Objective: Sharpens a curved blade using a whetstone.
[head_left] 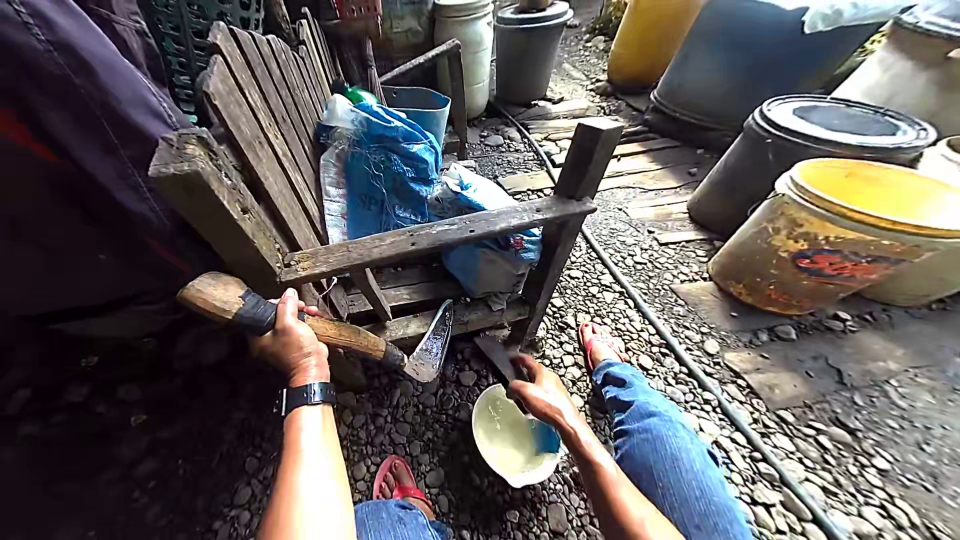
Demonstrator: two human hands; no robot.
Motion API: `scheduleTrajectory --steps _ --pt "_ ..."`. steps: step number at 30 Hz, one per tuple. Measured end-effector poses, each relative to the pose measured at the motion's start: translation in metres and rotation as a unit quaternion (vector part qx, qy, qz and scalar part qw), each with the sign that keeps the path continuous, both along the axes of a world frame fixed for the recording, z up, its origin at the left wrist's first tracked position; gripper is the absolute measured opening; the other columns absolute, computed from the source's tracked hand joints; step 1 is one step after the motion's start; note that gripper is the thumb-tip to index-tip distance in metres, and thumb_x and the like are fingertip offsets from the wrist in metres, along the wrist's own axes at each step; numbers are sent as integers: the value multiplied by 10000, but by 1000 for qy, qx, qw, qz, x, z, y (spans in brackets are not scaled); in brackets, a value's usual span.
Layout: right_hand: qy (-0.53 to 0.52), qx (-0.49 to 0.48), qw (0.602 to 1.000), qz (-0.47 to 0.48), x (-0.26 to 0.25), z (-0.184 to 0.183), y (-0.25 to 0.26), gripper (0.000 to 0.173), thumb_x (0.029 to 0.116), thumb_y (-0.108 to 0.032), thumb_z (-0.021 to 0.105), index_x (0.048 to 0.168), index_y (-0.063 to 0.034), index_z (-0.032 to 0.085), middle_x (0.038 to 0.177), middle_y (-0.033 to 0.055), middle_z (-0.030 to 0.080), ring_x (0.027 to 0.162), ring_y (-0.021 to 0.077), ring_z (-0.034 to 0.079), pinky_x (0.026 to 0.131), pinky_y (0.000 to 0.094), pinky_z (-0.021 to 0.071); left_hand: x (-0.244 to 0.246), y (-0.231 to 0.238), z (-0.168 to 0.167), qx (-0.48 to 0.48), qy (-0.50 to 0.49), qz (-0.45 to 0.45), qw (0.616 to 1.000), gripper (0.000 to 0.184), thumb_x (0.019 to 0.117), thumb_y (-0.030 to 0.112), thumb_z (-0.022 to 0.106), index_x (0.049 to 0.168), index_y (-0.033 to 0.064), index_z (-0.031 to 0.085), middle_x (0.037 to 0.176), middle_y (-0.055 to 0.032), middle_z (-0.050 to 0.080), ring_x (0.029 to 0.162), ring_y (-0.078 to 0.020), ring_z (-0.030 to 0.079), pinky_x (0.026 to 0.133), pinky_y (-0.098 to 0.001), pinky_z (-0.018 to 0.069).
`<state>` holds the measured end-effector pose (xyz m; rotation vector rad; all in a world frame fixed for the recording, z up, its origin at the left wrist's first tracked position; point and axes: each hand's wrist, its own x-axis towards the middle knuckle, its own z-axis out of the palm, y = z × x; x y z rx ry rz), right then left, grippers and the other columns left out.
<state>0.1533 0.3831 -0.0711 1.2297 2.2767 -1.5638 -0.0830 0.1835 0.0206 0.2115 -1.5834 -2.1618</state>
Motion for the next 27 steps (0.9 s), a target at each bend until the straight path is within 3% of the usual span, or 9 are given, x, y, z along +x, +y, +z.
scheduleTrajectory --steps 4,6,8,11,15,18,21,24,27 --pt "90 86 987 98 -53 -5 6 755 890 -124 678 1576 -42 373 1438 274 552 1319 406 555 1098 571 427 -9 -3 -7 -7 -30 18 999 77 967 -23 601 973 20 538 649 -2 558 463 -84 579 470 -243 558" --pt "60 137 976 158 -84 -10 7 778 910 -149 666 1597 -31 321 1485 286 504 1343 418 535 1117 548 419 -9 -3 -7 -9 -34 21 999 79 970 -18 604 1001 2 534 658 -9 562 460 -86 580 472 -245 561" --pt "1 168 965 202 -107 -14 3 786 945 -189 649 1627 -80 274 1541 284 438 1349 435 523 1110 547 431 -10 -5 -10 -13 -29 19 999 119 979 -13 607 1067 -32 528 682 -26 570 477 -95 590 490 -259 574" --pt "-39 196 955 220 -124 -22 -1 754 1016 -285 604 1648 -120 226 1621 289 302 1342 462 519 1084 549 463 -13 -6 -13 -10 -22 22 999 165 983 -2 628 1102 -39 519 683 -28 580 482 -94 599 492 -259 577" --pt "-86 232 942 228 -130 -20 -5 678 1084 -340 486 1659 -151 181 1590 322 320 1333 486 513 1073 560 460 -12 -4 -12 -28 -34 32 999 227 995 74 673 1129 -27 521 674 -17 580 475 -82 600 497 -245 575" --pt "-107 254 934 226 -135 -20 -9 661 1096 -351 451 1665 -171 168 1590 327 329 1444 527 359 1112 626 382 -14 -4 -12 -59 -47 46 996 310 969 89 715 1175 -41 523 709 -37 589 500 -87 604 520 -260 576" --pt "-99 252 926 262 -121 -24 -26 667 1094 -333 441 1666 -148 150 1541 365 364 1383 545 432 1053 594 469 -16 -3 -16 -67 -52 57 995 344 948 97 745 1178 -38 528 719 -36 590 511 -84 606 534 -262 577" --pt "-73 237 902 354 -100 -24 -40 664 1090 -313 454 1665 -151 164 1479 373 412 1334 540 468 1023 589 484 -18 -5 -15 -54 -58 47 996 331 957 91 732 1175 -34 517 688 -31 584 493 -94 608 522 -266 581" --pt "-68 260 913 307 -122 -19 -21 656 1079 -295 457 1663 -167 187 1508 392 389 1339 566 466 1017 628 480 -13 -7 -15 -33 -39 21 998 191 967 21 676 1078 -17 525 632 -10 573 463 -89 597 491 -252 572"
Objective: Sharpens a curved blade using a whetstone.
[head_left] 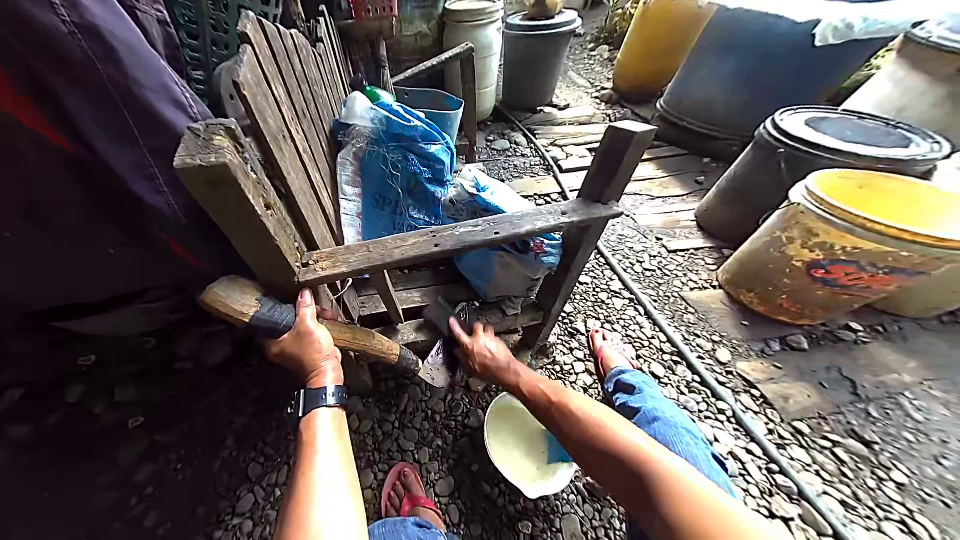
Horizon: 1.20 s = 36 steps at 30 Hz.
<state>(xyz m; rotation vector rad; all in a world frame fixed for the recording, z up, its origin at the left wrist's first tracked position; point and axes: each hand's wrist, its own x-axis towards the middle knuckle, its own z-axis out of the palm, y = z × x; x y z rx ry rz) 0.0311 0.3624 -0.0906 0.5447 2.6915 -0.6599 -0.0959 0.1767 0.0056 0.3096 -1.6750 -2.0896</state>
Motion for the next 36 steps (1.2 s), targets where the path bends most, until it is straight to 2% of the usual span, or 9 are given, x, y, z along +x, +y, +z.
scheduleTrajectory --steps 4,7,10,13,15,19,25,30,36 --pt "-29 7 995 -96 -43 10 20 658 1096 -318 420 1668 -162 135 1561 363 334 1419 523 397 1116 581 412 3 -5 0 12 31 -18 999 86 957 -36 612 957 13 541 600 4 567 456 -91 590 483 -246 563" --pt "-21 -1 997 -68 -35 6 24 677 1091 -323 426 1673 -195 103 1569 369 315 1424 528 386 1118 578 409 0 -7 -1 12 43 -24 999 86 950 -43 590 938 24 538 582 19 557 449 -82 582 477 -239 556" --pt "-5 -13 1000 8 3 -8 -1 669 1077 -271 447 1669 -186 149 1496 399 391 1321 566 482 1012 627 485 0 -8 2 3 25 -19 1000 81 946 -49 600 972 -3 537 607 6 551 456 -81 580 474 -237 556" --pt "-10 -24 997 75 23 -10 -15 651 1081 -253 455 1668 -218 175 1459 386 426 1309 558 484 999 626 482 -2 -10 0 6 12 -18 1000 85 953 -35 602 990 0 534 616 8 554 457 -81 585 469 -239 560" --pt "8 -15 999 32 4 -4 -2 648 1079 -269 453 1666 -222 184 1467 397 426 1300 566 499 1000 642 484 0 -10 0 16 26 -31 999 82 949 -42 592 936 21 541 588 15 555 443 -89 582 459 -244 557" --pt "-28 1 998 -52 -43 12 5 634 1104 -310 384 1670 -180 129 1528 371 372 1378 510 455 1097 571 430 7 -10 7 13 85 -45 995 141 927 -56 567 853 60 539 542 33 555 427 -87 579 458 -237 553" --pt "-10 -27 997 76 11 -7 -22 638 1096 -289 434 1670 -225 163 1462 381 429 1327 545 481 1022 622 473 1 -16 7 39 14 3 999 85 964 -33 598 974 21 533 626 13 540 446 -74 572 454 -233 556" --pt "-17 -12 999 -39 -31 15 8 636 1110 -313 379 1671 -170 116 1500 380 405 1333 523 499 1076 586 446 6 -3 15 33 44 -2 998 100 950 -48 603 908 28 554 587 17 551 450 -69 576 471 -215 547" --pt "-6 -8 1000 13 -21 1 9 645 1107 -336 405 1674 -238 114 1511 377 391 1321 531 502 1052 599 461 3 2 19 49 107 -52 992 104 933 -76 594 956 14 547 672 21 608 556 -57 641 568 -225 599"
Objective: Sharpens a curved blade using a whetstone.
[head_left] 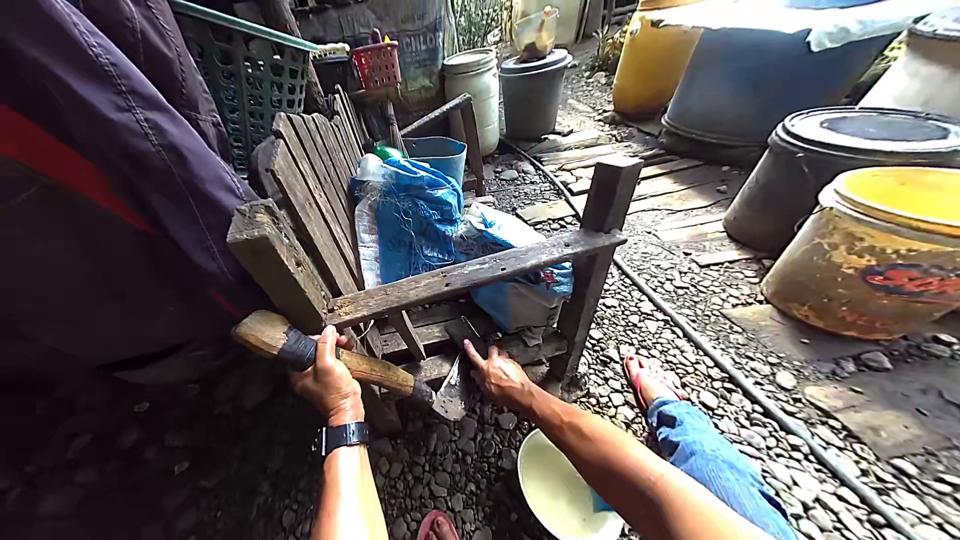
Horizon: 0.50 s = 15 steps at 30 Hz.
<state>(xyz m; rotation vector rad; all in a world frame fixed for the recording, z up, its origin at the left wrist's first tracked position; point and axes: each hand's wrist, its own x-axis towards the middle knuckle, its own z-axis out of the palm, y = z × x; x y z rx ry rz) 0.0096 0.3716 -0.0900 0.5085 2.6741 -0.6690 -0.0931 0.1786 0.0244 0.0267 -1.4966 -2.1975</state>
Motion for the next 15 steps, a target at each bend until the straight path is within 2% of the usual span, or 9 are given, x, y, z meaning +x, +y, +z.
scheduleTrajectory --steps 2,5,8,11,13,15 --pt "-13 1 1000 -4 -1 0 -6 645 1110 -328 395 1675 -234 100 1516 376 386 1336 528 490 1062 591 453 1 -6 -3 2 12 -30 999 99 945 -80 572 960 14 542 673 8 635 566 -80 664 578 -250 617" --pt "-24 8 1000 -9 -1 7 -14 652 1108 -310 393 1675 -200 90 1495 372 407 1337 517 489 1065 581 449 1 -10 -9 -20 50 -49 997 116 926 -84 564 920 29 539 584 31 608 491 -74 627 523 -232 585" --pt "-6 -7 999 33 19 4 -27 656 1099 -302 415 1671 -168 121 1454 390 443 1306 532 512 1049 596 458 4 -6 -7 -46 57 -26 997 124 905 -81 589 890 32 541 548 37 586 464 -64 610 500 -218 568" --pt "-17 -8 996 87 33 0 -28 659 1101 -319 423 1674 -205 119 1432 386 457 1282 539 521 1018 610 467 4 -4 -6 -49 33 15 998 120 911 -83 604 878 18 548 542 34 567 452 -55 592 480 -209 549" --pt "-2 3 998 63 21 2 -17 665 1081 -300 451 1671 -226 154 1434 390 459 1266 549 531 997 629 479 3 -7 -9 -43 28 25 998 120 911 -81 602 872 21 552 535 31 569 442 -61 589 473 -212 546" --pt "-16 8 1000 18 -2 12 -10 651 1092 -297 421 1672 -214 137 1469 381 437 1301 532 517 1033 617 461 7 -11 -13 -42 32 20 998 128 905 -73 591 854 35 546 529 28 576 439 -73 593 474 -223 551"
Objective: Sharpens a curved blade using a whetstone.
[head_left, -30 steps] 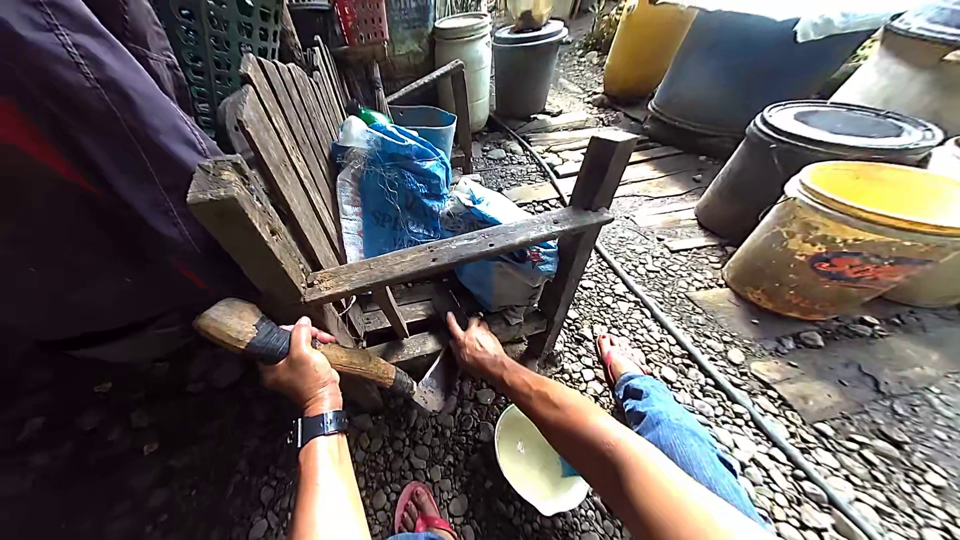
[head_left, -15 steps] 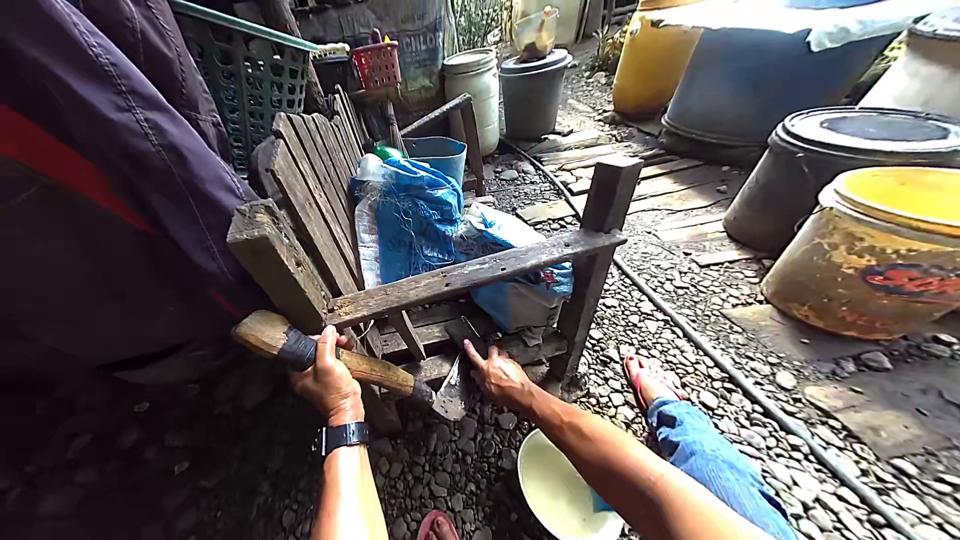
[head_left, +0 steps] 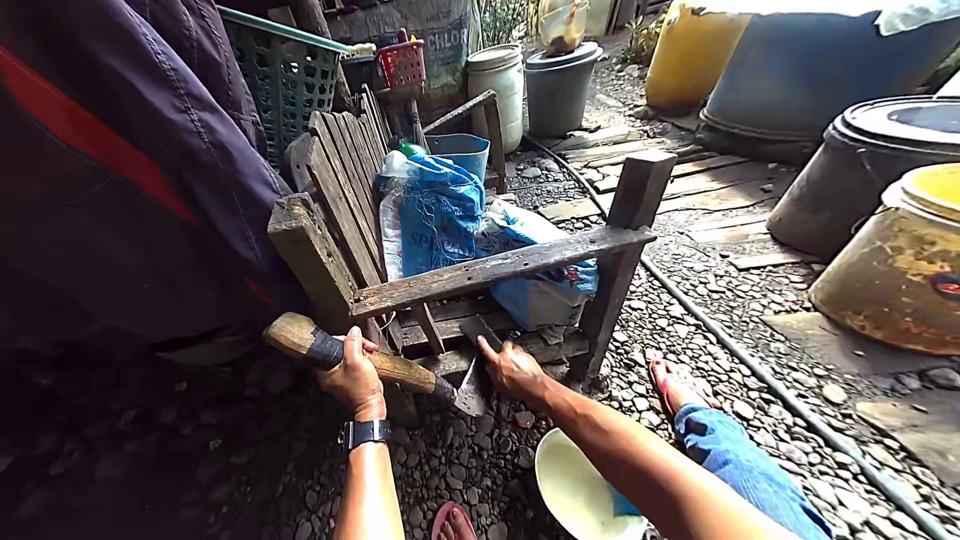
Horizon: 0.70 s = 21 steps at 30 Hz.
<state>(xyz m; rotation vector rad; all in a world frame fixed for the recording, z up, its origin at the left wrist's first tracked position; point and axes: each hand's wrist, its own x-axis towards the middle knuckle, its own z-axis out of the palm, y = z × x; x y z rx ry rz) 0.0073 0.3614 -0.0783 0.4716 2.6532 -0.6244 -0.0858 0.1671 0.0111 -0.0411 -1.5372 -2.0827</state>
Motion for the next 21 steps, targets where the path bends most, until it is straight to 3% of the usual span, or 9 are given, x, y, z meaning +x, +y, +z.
scheduleTrajectory --steps 3,7,10,13,16,18,21 --pt "-9 -4 1000 -16 -8 6 -11 647 1106 -310 393 1671 -170 111 1476 368 433 1328 506 506 1067 582 447 6 -6 -2 0 -6 -8 1000 135 914 -64 570 851 50 533 526 30 571 443 -80 597 483 -232 560" --pt "6 -40 995 90 37 -9 -32 664 1094 -293 444 1672 -197 134 1429 404 447 1278 564 513 1008 639 467 5 -6 -3 0 -16 17 1000 122 937 -47 576 849 36 557 531 32 576 442 -75 597 484 -230 558" --pt "25 -18 999 29 15 -9 -10 658 1081 -268 445 1670 -217 156 1442 403 447 1280 565 515 1015 647 466 9 -3 0 -6 -4 10 1000 130 924 -54 581 836 40 563 529 28 588 445 -83 610 485 -233 566" --pt "-3 7 999 -42 -20 6 4 638 1111 -300 368 1673 -180 92 1480 373 430 1326 513 508 1066 586 449 15 1 5 -24 18 -5 1000 111 919 -43 571 848 44 565 538 40 601 464 -65 619 504 -216 565" --pt "17 -16 1000 21 10 1 -14 657 1095 -281 431 1669 -160 135 1436 405 449 1285 557 517 1034 628 461 13 4 7 -15 19 -7 1000 124 909 -54 578 832 41 562 526 37 588 451 -61 606 488 -211 555" --pt "7 -22 997 73 33 -7 -24 661 1095 -298 448 1672 -207 138 1419 392 463 1272 555 521 1010 635 467 9 3 4 -10 17 -6 1000 128 907 -57 582 829 41 557 521 35 584 446 -63 604 485 -214 553" --pt "34 -11 999 38 17 -13 -13 661 1081 -304 461 1669 -237 166 1436 390 460 1255 561 537 987 650 484 10 -4 -1 -5 26 -10 1000 122 902 -63 571 839 40 553 529 32 596 450 -76 614 496 -227 568"
